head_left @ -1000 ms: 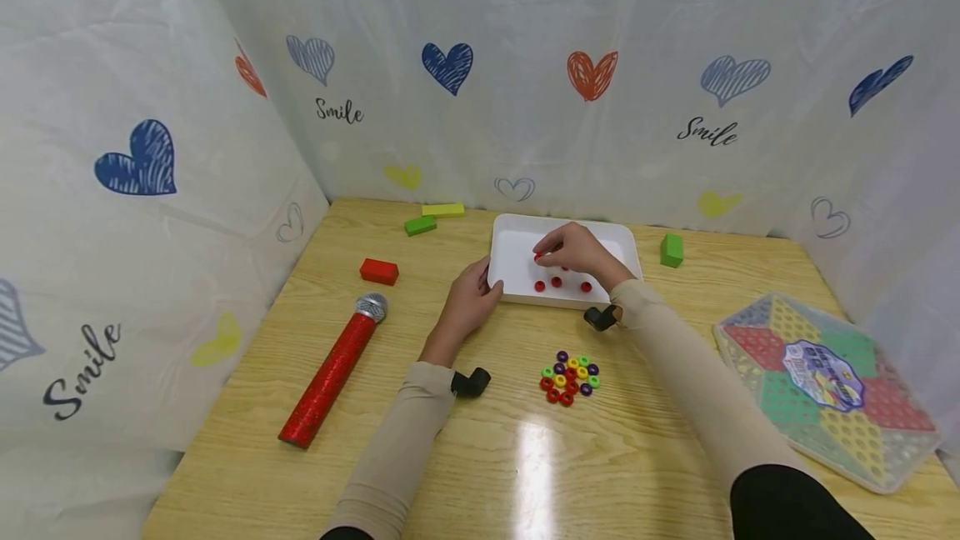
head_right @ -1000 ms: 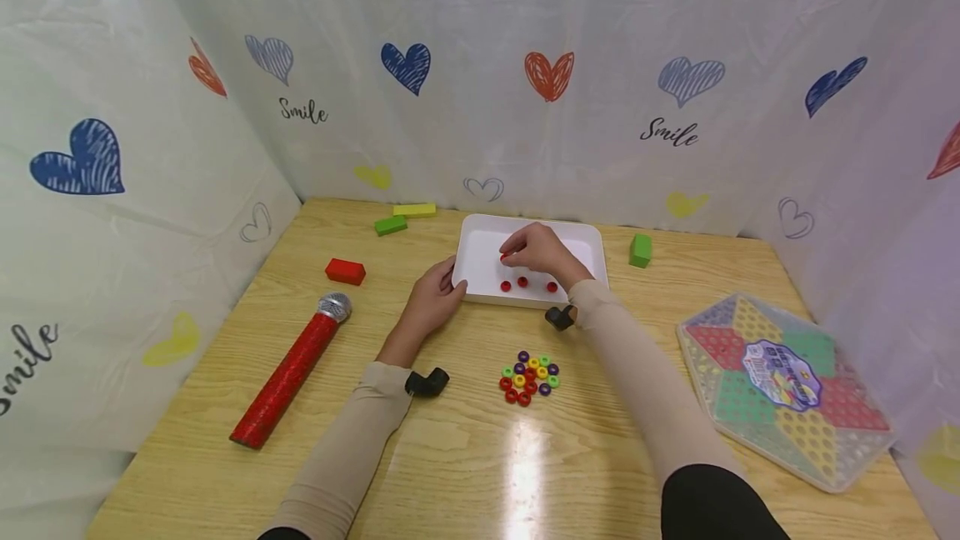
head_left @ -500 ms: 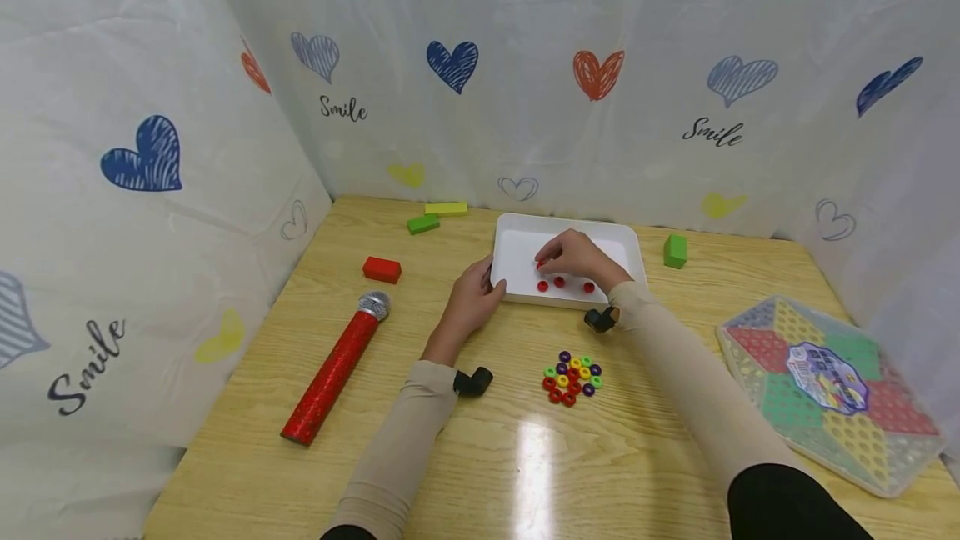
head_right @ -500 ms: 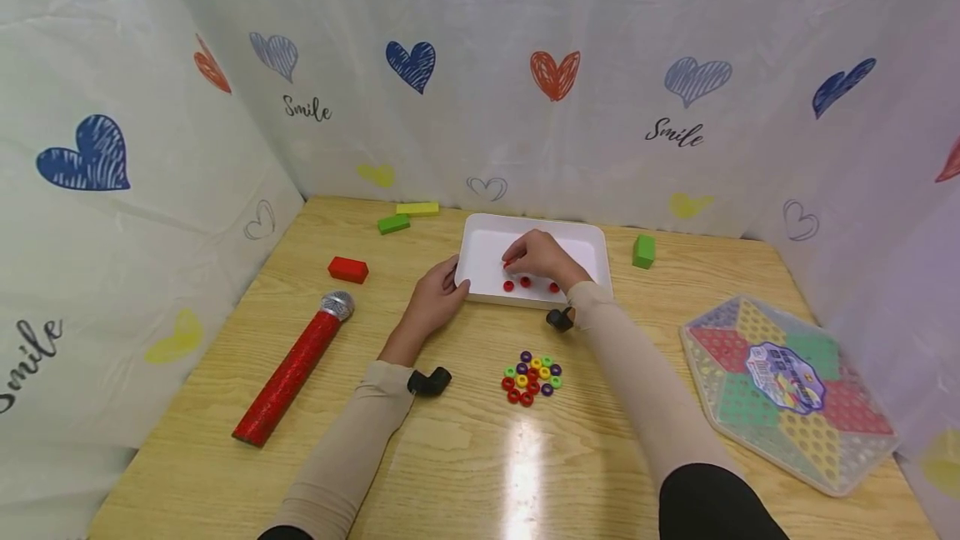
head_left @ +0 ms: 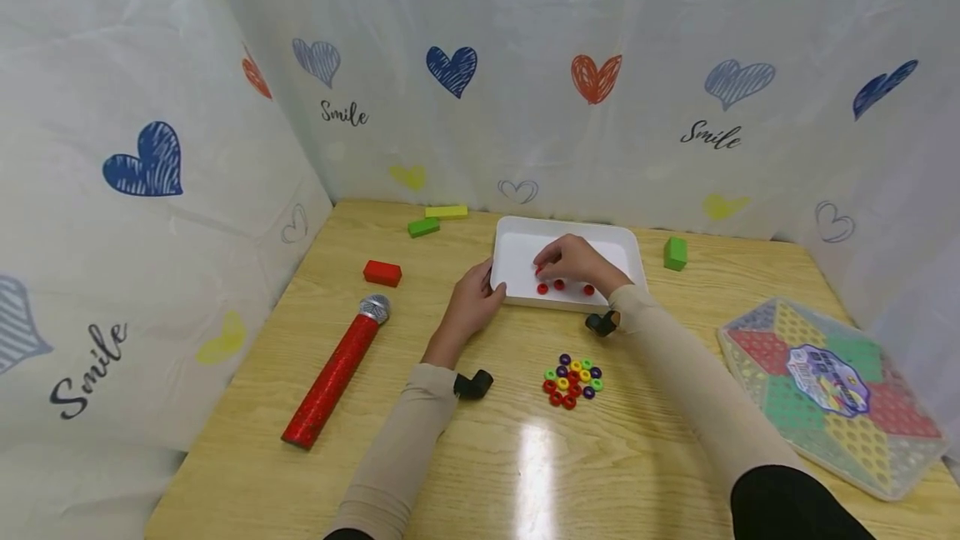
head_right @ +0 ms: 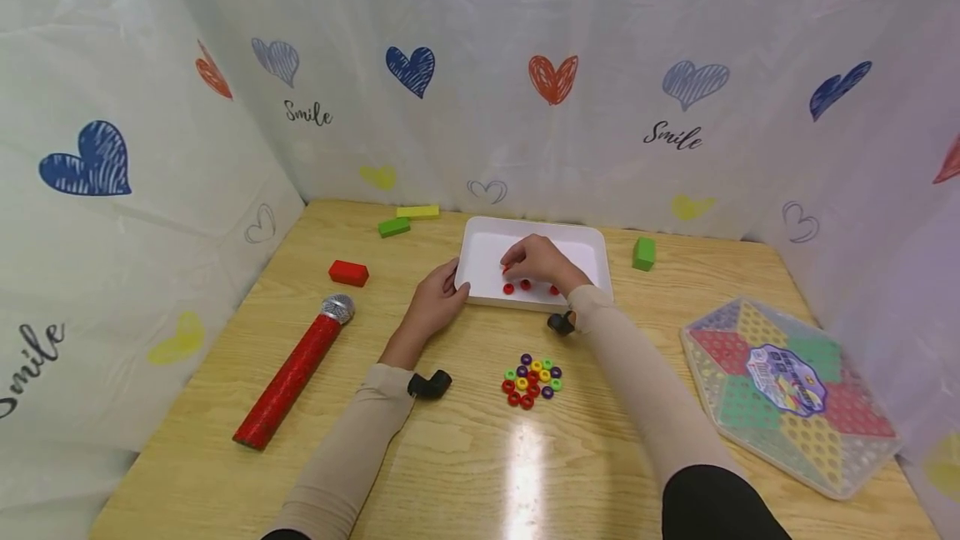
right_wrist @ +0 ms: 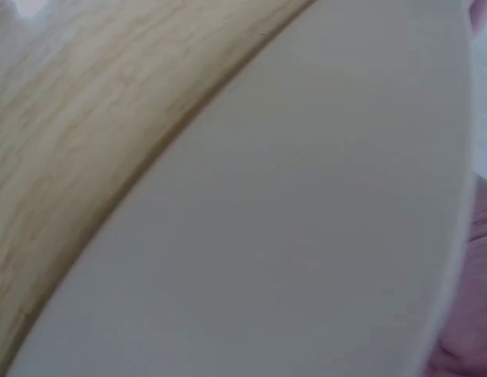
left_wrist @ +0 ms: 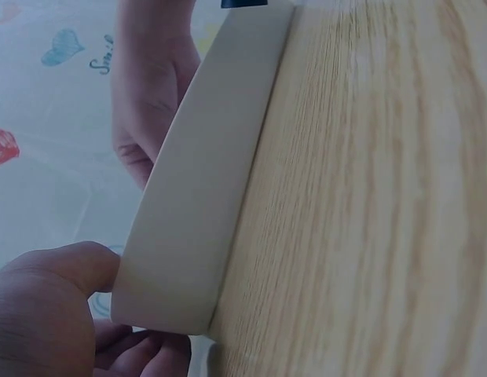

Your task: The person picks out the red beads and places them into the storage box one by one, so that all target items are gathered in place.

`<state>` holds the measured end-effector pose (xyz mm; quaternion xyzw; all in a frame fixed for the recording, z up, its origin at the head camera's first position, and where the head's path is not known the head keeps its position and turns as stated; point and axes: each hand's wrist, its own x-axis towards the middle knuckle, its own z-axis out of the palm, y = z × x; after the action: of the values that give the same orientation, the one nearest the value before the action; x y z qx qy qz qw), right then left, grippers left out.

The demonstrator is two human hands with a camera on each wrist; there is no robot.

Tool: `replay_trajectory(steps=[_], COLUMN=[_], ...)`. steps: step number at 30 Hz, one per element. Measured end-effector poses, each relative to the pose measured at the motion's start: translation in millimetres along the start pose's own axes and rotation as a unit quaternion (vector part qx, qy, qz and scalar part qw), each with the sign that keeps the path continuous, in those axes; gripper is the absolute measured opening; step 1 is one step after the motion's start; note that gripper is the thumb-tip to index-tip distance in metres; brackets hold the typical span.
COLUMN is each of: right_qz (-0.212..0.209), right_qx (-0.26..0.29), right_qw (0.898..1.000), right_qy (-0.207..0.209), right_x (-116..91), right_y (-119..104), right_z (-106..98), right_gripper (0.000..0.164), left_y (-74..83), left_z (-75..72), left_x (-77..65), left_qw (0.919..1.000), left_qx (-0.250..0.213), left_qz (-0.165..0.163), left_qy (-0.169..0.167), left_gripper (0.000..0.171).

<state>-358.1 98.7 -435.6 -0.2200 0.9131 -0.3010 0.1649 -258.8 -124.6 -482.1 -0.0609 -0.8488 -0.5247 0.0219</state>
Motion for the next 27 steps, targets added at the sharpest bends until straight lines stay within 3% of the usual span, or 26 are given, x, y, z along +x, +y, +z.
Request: replay_trajectory(steps=[11, 20, 27], right_qz=[-0.026, -0.061, -0.103], right_qx=[0.015, 0.013, 0.056], right_qw=[0.999, 0.998, 0.993], right_qy=[0.019, 0.032, 0.030], right_x=[-15.6, -49.6, -70.2], right_y=[-10.9, -19.8, -22.9], right_z=[-10.9, -11.4, -5.4], right_gripper=[0.026, 0.027, 0.028], left_y=[-4.8, -6.5, -0.4], left_z=[0.0, 1.9, 0.5], left_x=[-2.4, -3.6, -2.8], left_qw=[1.0000, 1.0000, 1.0000], left_qx=[-0.007, -0.001, -0.004], left_qz=[-0.002, -0.003, -0.001], left_qy=[0.006, 0.001, -0.003], left_gripper=[0.064, 0.065, 0.065])
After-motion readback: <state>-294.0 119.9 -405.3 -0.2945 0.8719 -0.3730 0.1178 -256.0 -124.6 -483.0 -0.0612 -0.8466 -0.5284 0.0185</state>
